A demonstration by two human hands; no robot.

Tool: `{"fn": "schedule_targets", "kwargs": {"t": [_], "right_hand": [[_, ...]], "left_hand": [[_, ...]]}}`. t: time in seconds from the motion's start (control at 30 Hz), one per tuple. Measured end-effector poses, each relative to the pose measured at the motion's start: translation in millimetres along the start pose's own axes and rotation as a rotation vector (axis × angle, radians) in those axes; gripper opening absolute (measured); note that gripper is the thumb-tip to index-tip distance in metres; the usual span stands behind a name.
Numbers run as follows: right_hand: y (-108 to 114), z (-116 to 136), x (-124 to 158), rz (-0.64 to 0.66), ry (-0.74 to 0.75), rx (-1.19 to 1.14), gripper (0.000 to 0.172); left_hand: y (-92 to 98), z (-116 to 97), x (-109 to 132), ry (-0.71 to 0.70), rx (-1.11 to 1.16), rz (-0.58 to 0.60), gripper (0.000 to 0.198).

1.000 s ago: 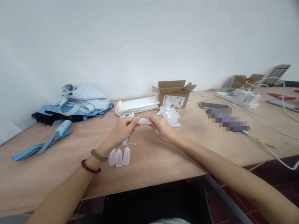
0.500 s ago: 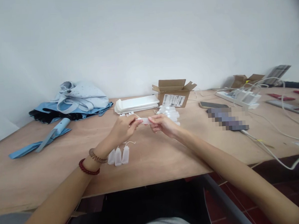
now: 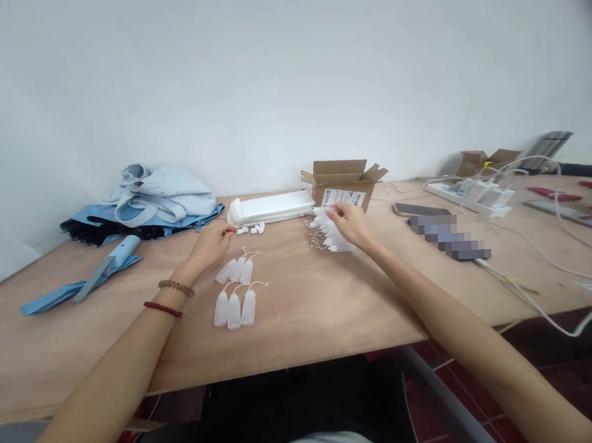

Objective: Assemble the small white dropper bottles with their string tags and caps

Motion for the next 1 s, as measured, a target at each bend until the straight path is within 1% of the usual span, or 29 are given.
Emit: {"fn": "schedule_targets", "kwargs": {"t": [0.03, 0.1, 0.2, 0.3, 0.4, 0.5, 0.6, 0.67, 0.7, 0.77, 0.87, 0.93, 0.97, 1.0], "right_hand": [[0, -3, -1, 0.007, -0.014, 0.040, 0.029], [1, -7, -3, 0.016, -0.032, 0.103, 0.029], [7, -12, -6, 0.053, -0.034, 0.147, 0.027], [11, -16, -8, 0.100, -0.026, 0.145, 0.026], [12, -21, -9, 0.120, -0.030, 0.128, 0.026], [10, -25, -11, 0.122, -0.039, 0.118, 0.028], [8, -25, -12, 0.153, -0.024, 0.120, 0.030], [7, -25, -12, 0.173, -0.005, 0.138, 0.029], [6, -24, -11, 0.169, 0.005, 0.153, 0.028], [4, -23, -11, 0.118, 0.025, 0.182, 0.027], [1, -16, -8, -0.018, 0.078, 0.184, 0.025], [-1, -4, -1, -0.093, 0.138, 0.140, 0.024], [-2, 5, 5, -0.113, 0.181, 0.106, 0.023], [-3, 16, 12, -0.102, 0.234, 0.064, 0.022]], "left_hand": [[-2.4, 8, 0, 0.043, 0.015, 0.003, 0.032], [-8.1, 22, -1, 0.081, 0.045, 0.007, 0.035], [-17.9, 38, -3, 0.029, 0.117, 0.012, 0.038], [-26.8, 49, -6, -0.022, 0.176, 0.037, 0.039], [-31.8, 53, -8, -0.028, 0.214, 0.073, 0.041], [-33.0, 53, -7, -0.004, 0.235, 0.092, 0.043], [-33.0, 51, -7, 0.015, 0.190, 0.102, 0.046], [-33.2, 49, -7, 0.003, 0.141, 0.111, 0.047], [-33.3, 49, -7, -0.011, 0.119, 0.116, 0.049], [-33.4, 48, -7, -0.041, 0.082, 0.123, 0.052], [-32.6, 48, -6, -0.043, 0.042, 0.117, 0.055], [-31.4, 48, -6, -0.022, 0.035, 0.108, 0.055], [-30.6, 47, -6, -0.015, 0.037, 0.107, 0.054], [-29.9, 46, -6, -0.013, 0.038, 0.109, 0.053]]}}
Point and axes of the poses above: each hand's wrist, its own x-axis away from the middle knuckle, its own y-axis out of the back of the hand, z = x × y, the point moved 1 cm from there along -x, towards the middle knuckle, and after that the axes turned 15 degrees about x, right-handed, at the moved point
